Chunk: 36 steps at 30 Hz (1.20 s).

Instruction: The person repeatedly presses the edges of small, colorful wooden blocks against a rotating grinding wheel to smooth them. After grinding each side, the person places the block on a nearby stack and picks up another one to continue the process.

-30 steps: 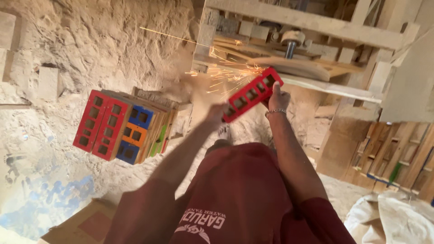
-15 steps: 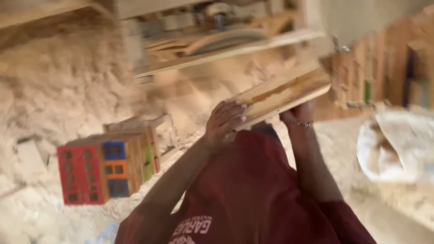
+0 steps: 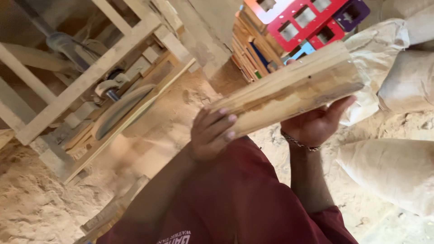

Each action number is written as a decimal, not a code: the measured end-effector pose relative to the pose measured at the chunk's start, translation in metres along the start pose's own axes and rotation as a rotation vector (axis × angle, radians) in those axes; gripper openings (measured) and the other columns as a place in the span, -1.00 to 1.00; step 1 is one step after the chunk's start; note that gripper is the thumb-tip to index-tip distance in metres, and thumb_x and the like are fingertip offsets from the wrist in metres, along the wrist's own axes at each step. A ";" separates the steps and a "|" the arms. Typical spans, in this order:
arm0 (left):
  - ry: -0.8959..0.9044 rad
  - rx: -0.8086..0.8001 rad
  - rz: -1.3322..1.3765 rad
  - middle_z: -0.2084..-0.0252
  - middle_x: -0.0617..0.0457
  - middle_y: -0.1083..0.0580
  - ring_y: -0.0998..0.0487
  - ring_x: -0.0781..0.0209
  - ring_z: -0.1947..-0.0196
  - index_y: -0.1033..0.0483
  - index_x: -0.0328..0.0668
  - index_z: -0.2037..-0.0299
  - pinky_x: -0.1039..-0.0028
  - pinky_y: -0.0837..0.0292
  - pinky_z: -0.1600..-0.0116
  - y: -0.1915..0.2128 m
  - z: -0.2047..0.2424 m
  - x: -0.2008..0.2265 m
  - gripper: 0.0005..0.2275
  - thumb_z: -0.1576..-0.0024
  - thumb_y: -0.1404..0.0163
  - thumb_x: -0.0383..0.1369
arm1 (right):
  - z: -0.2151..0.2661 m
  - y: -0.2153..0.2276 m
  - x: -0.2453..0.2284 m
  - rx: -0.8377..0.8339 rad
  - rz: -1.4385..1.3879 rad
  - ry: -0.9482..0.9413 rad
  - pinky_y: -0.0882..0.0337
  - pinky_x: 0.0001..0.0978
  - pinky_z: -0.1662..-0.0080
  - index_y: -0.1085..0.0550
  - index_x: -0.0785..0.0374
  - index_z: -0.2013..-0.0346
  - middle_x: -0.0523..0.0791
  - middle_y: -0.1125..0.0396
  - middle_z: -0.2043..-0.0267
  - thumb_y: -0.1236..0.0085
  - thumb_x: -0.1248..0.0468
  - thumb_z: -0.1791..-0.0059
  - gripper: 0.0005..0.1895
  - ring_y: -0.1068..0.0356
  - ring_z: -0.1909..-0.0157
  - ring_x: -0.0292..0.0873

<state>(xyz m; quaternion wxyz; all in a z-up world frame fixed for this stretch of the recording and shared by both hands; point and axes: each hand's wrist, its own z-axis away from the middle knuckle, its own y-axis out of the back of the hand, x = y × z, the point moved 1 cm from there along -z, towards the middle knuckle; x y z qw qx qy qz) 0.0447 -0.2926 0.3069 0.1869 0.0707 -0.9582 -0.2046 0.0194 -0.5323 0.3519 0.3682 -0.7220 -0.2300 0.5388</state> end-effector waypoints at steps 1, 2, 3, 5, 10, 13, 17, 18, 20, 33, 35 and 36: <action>0.000 0.008 -0.003 -0.18 -0.12 -0.52 -0.50 -0.12 -0.26 -0.37 -0.12 -0.02 0.00 -0.07 -0.51 -0.002 -0.001 -0.001 -0.78 -0.27 -0.14 -0.53 | -0.002 0.002 -0.009 0.010 0.010 -0.009 -0.13 -0.04 -0.49 -0.11 0.17 -0.55 -0.02 -0.18 -0.48 0.23 -0.29 -0.17 -0.18 -0.16 -0.47 0.01; 0.032 0.004 -0.003 -0.17 -0.12 -0.52 -0.50 -0.13 -0.26 -0.37 -0.11 -0.02 -0.01 -0.07 -0.52 -0.004 -0.002 -0.003 -0.77 -0.25 -0.13 -0.53 | -0.012 0.005 -0.015 0.009 0.028 -0.060 -0.13 -0.05 -0.51 -0.12 0.13 -0.56 -0.08 -0.17 -0.50 0.19 -0.26 -0.15 -0.19 -0.15 -0.51 -0.04; 0.064 0.000 -0.002 -0.17 -0.11 -0.52 -0.51 -0.14 -0.26 -0.37 -0.10 -0.02 -0.01 -0.06 -0.53 -0.004 -0.002 -0.006 -0.76 -0.24 -0.13 -0.54 | -0.021 0.009 -0.016 0.008 0.048 -0.110 -0.14 -0.07 -0.53 -0.12 0.10 -0.58 -0.14 -0.15 -0.51 0.16 -0.22 -0.12 -0.19 -0.15 -0.54 -0.09; 0.127 -0.029 -0.011 -0.16 -0.15 -0.52 -0.51 -0.18 -0.25 -0.39 -0.10 -0.05 -0.02 -0.03 -0.53 0.011 0.006 -0.019 -0.72 -0.19 -0.12 -0.54 | -0.019 0.017 -0.003 0.006 0.079 -0.256 -0.19 -0.02 -0.49 -0.13 0.13 -0.56 -0.12 -0.17 -0.47 0.16 -0.19 -0.19 -0.26 -0.19 -0.47 -0.07; 0.429 0.032 -0.103 -0.18 -0.23 -0.44 -0.43 -0.34 -0.26 -0.40 -0.05 -0.15 0.03 -0.09 -0.53 0.054 0.070 0.008 -0.61 -0.13 -0.18 -0.50 | -0.013 0.036 0.084 -0.018 0.089 -0.588 -0.28 -0.04 -0.35 -0.13 0.13 -0.51 -0.09 -0.23 -0.43 0.23 -0.13 -0.22 -0.35 -0.25 -0.40 -0.03; 1.133 0.599 -0.139 -0.20 -0.06 -0.28 -0.34 -0.13 -0.23 -0.18 -0.24 -0.25 0.06 -0.23 -0.33 0.054 0.120 0.031 -0.24 0.16 -0.34 -0.34 | 0.007 0.024 0.133 -0.057 0.123 -0.753 -0.30 -0.07 -0.25 -0.16 0.15 -0.46 -0.04 -0.27 -0.34 0.21 -0.10 -0.23 -0.40 -0.28 -0.30 0.00; 1.393 1.097 0.875 0.05 -0.03 -0.51 -0.53 0.04 0.04 -0.40 -0.26 -0.13 0.05 -0.42 -0.17 0.065 0.209 0.034 -0.64 -0.13 -0.18 -0.50 | 0.038 0.000 0.211 0.000 0.176 -0.943 -0.34 -0.07 -0.36 -0.23 0.26 -0.35 -0.02 -0.29 -0.29 0.17 -0.08 -0.16 -0.39 -0.32 -0.32 -0.01; 1.288 1.164 1.029 0.07 -0.05 -0.50 -0.55 0.03 0.05 -0.39 -0.29 -0.10 0.08 -0.44 -0.17 0.069 0.228 0.041 -0.69 -0.18 -0.17 -0.51 | 0.049 -0.003 0.227 0.022 0.182 -1.008 -0.35 -0.09 -0.35 -0.25 0.29 -0.33 -0.01 -0.30 -0.28 0.17 -0.10 -0.14 -0.37 -0.35 -0.29 -0.01; 1.198 1.253 1.174 0.11 -0.07 -0.48 -0.55 0.02 0.06 -0.38 -0.35 -0.01 0.10 -0.48 -0.17 0.079 0.259 0.051 -0.80 -0.26 -0.12 -0.51 | 0.068 -0.003 0.260 0.030 0.220 -1.065 -0.34 -0.09 -0.33 -0.26 0.36 -0.29 0.02 -0.30 -0.25 0.15 -0.09 -0.15 -0.38 -0.35 -0.28 0.00; 1.563 1.501 0.965 0.36 0.08 -0.30 -0.34 0.20 0.39 -0.33 -0.14 0.20 0.15 -0.56 0.03 0.209 0.342 -0.096 -0.90 -0.30 0.08 -0.33 | 0.070 -0.041 0.474 0.189 0.332 -1.134 -0.64 -0.11 0.01 -0.41 0.34 0.14 0.01 -0.42 0.15 0.10 -0.05 -0.16 -0.55 -0.48 0.11 0.01; 1.692 1.490 0.900 0.39 0.06 -0.31 -0.35 0.20 0.43 -0.36 -0.18 0.19 0.16 -0.58 0.11 0.214 0.355 -0.122 -0.85 -0.33 0.06 -0.28 | 0.068 -0.049 0.487 0.196 0.417 -1.084 -0.67 -0.16 0.09 -0.44 0.33 0.15 0.00 -0.45 0.18 0.09 0.00 -0.16 -0.59 -0.52 0.16 -0.03; 1.699 1.453 0.900 0.41 0.07 -0.29 -0.32 0.20 0.47 -0.35 -0.16 0.20 0.16 -0.57 0.17 0.215 0.363 -0.128 -0.86 -0.32 0.06 -0.29 | 0.071 -0.051 0.490 0.202 0.459 -1.064 -0.68 -0.19 0.13 -0.45 0.33 0.16 -0.01 -0.46 0.19 0.09 0.02 -0.16 -0.61 -0.54 0.19 -0.05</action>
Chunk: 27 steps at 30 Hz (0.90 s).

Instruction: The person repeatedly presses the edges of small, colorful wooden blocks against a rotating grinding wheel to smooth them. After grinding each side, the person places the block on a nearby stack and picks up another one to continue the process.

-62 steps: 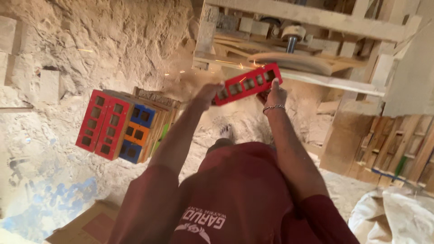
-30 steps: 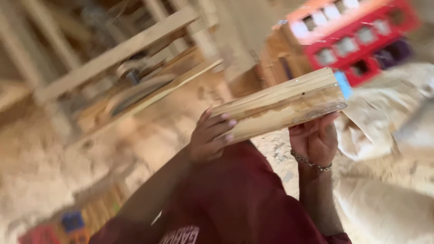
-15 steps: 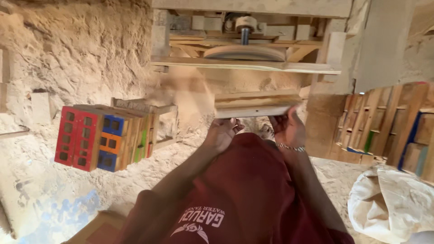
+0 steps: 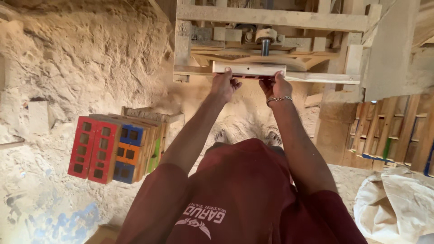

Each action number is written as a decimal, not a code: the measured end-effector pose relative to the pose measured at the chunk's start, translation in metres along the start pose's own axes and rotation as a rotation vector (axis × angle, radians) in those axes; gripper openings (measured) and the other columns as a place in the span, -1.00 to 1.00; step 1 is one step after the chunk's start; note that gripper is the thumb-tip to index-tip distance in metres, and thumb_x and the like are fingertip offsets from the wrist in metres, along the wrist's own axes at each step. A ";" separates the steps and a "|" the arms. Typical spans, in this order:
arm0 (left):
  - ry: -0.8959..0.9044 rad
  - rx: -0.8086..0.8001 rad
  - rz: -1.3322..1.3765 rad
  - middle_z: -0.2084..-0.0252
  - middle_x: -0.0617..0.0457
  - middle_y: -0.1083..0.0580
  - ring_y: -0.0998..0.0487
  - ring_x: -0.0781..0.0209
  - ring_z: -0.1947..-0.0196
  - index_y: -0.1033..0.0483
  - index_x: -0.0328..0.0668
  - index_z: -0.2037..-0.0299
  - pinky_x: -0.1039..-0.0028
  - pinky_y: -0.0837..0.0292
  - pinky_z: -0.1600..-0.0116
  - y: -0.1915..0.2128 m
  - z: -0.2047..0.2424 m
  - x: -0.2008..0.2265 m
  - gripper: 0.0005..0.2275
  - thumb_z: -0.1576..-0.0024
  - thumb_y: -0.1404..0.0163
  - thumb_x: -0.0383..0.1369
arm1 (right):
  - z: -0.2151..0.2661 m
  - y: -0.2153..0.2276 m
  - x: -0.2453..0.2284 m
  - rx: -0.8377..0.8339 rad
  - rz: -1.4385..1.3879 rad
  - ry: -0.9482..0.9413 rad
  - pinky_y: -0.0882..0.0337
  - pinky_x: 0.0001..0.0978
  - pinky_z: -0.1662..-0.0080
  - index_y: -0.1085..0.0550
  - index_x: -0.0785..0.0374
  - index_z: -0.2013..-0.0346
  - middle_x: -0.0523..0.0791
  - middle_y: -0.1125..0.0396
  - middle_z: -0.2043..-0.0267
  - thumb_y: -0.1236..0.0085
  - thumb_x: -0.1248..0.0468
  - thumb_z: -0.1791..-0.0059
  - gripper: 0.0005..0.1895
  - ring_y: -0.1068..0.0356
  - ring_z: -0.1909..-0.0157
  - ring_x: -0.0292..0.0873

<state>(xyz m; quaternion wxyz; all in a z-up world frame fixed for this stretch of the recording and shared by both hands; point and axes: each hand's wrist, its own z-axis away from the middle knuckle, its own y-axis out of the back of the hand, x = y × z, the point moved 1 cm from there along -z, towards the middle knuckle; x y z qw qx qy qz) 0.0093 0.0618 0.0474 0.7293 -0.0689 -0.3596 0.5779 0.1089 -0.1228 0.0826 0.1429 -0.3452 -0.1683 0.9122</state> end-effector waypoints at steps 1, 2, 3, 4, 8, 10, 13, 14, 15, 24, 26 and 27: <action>0.003 -0.016 -0.027 0.43 0.09 -0.27 -0.30 0.21 0.51 -0.34 -0.13 0.21 0.17 -0.56 0.23 0.003 -0.008 -0.001 -0.87 -0.31 0.06 -0.29 | 0.000 -0.001 0.002 0.041 0.002 -0.002 -0.66 -0.20 0.16 -0.45 0.34 0.17 0.00 -0.46 0.20 0.07 0.03 -0.16 -0.61 -0.55 0.21 -0.05; 0.003 -0.037 -0.058 0.46 0.10 -0.24 -0.28 0.22 0.54 -0.33 -0.11 0.21 0.17 -0.55 0.29 0.003 -0.016 0.002 -0.88 -0.30 0.07 -0.30 | -0.002 -0.005 0.001 0.078 0.000 -0.001 -0.64 -0.22 0.18 -0.44 0.34 0.18 0.01 -0.47 0.21 0.06 0.04 -0.16 -0.62 -0.55 0.23 -0.05; 0.012 -0.041 -0.097 0.46 0.10 -0.25 -0.29 0.22 0.54 -0.34 -0.12 0.21 0.19 -0.53 0.31 0.004 -0.021 0.004 -0.87 -0.31 0.06 -0.29 | -0.004 -0.007 0.001 0.115 -0.003 0.000 -0.62 -0.23 0.21 -0.43 0.35 0.19 0.02 -0.47 0.21 0.05 0.04 -0.16 -0.62 -0.56 0.26 -0.05; 0.022 -0.042 -0.138 0.46 0.10 -0.26 -0.30 0.23 0.54 -0.35 -0.14 0.21 0.20 -0.51 0.33 0.008 -0.022 0.005 -0.86 -0.32 0.06 -0.28 | -0.003 -0.008 0.002 0.110 -0.006 0.011 -0.65 -0.23 0.23 -0.42 0.34 0.20 0.02 -0.47 0.22 0.05 0.04 -0.15 -0.63 -0.56 0.26 -0.05; 0.063 -0.021 -0.263 0.45 0.14 -0.25 -0.30 0.28 0.53 -0.35 -0.06 0.19 0.26 -0.51 0.34 -0.006 -0.015 -0.013 -0.88 -0.30 0.07 -0.24 | -0.002 0.005 -0.017 0.127 -0.046 0.039 -0.70 -0.23 0.26 -0.42 0.37 0.18 0.02 -0.47 0.24 0.02 0.07 -0.14 -0.64 -0.56 0.28 -0.05; 0.098 0.048 -0.327 0.41 0.06 -0.31 -0.35 0.25 0.50 -0.40 -0.17 0.13 0.29 -0.61 0.27 -0.028 -0.010 -0.034 -0.85 -0.33 0.06 -0.26 | -0.001 0.016 -0.038 0.187 -0.029 0.044 -0.70 -0.23 0.26 -0.43 0.39 0.15 0.02 -0.47 0.24 0.01 0.08 -0.14 -0.64 -0.56 0.28 -0.04; 0.063 -0.031 -0.349 0.38 0.11 -0.33 -0.31 0.30 0.51 -0.40 -0.19 0.11 0.35 -0.52 0.35 -0.068 -0.012 -0.065 -0.81 -0.33 0.07 -0.22 | -0.002 0.037 -0.074 0.306 0.026 0.076 -0.70 -0.21 0.27 -0.42 0.38 0.12 0.03 -0.48 0.25 0.05 0.08 -0.16 -0.64 -0.57 0.28 -0.01; 0.043 -0.080 -0.340 0.38 0.15 -0.32 -0.28 0.33 0.53 -0.39 -0.17 0.11 0.37 -0.46 0.40 -0.076 -0.011 -0.080 -0.80 -0.33 0.08 -0.20 | -0.001 0.050 -0.083 0.324 0.027 0.088 -0.70 -0.18 0.26 -0.41 0.39 0.11 0.04 -0.48 0.25 0.05 0.08 -0.17 -0.63 -0.57 0.28 0.01; 0.047 -0.057 -0.338 0.37 0.14 -0.32 -0.28 0.32 0.54 -0.38 -0.16 0.11 0.36 -0.45 0.41 -0.081 -0.010 -0.096 -0.80 -0.33 0.07 -0.20 | 0.000 0.064 -0.089 0.342 0.028 0.099 -0.71 -0.15 0.26 -0.40 0.40 0.11 0.05 -0.47 0.24 0.05 0.08 -0.18 -0.63 -0.58 0.27 0.03; 0.056 -0.042 -0.288 0.38 0.06 -0.37 -0.34 0.20 0.47 -0.37 -0.14 0.13 0.31 -0.45 0.32 -0.164 0.009 -0.155 -0.81 -0.30 0.04 -0.20 | -0.017 0.140 -0.164 0.222 0.088 0.055 -0.68 -0.10 0.18 -0.41 0.30 0.00 0.01 -0.48 0.14 0.15 0.05 -0.16 -0.63 -0.57 0.16 0.00; 0.167 -0.156 -0.125 0.30 -0.04 -0.43 -0.46 0.11 0.32 -0.41 -0.35 0.14 0.26 -0.59 0.08 -0.170 0.048 -0.148 -0.69 -0.34 -0.01 -0.17 | 0.031 0.152 -0.178 -0.126 -0.005 0.186 -0.60 -0.06 -0.08 -0.35 0.35 -0.20 0.04 -0.43 -0.09 0.12 0.06 -0.21 -0.56 -0.48 -0.10 0.03; 0.202 -0.223 -0.033 0.25 -0.05 -0.44 -0.47 0.08 0.26 -0.41 -0.33 0.09 0.23 -0.56 0.04 -0.166 0.072 -0.143 -0.70 -0.32 -0.02 -0.16 | 0.057 0.154 -0.184 -0.302 -0.059 0.254 -0.56 -0.03 -0.20 -0.33 0.38 -0.30 0.05 -0.41 -0.21 0.11 0.06 -0.24 -0.52 -0.44 -0.22 0.05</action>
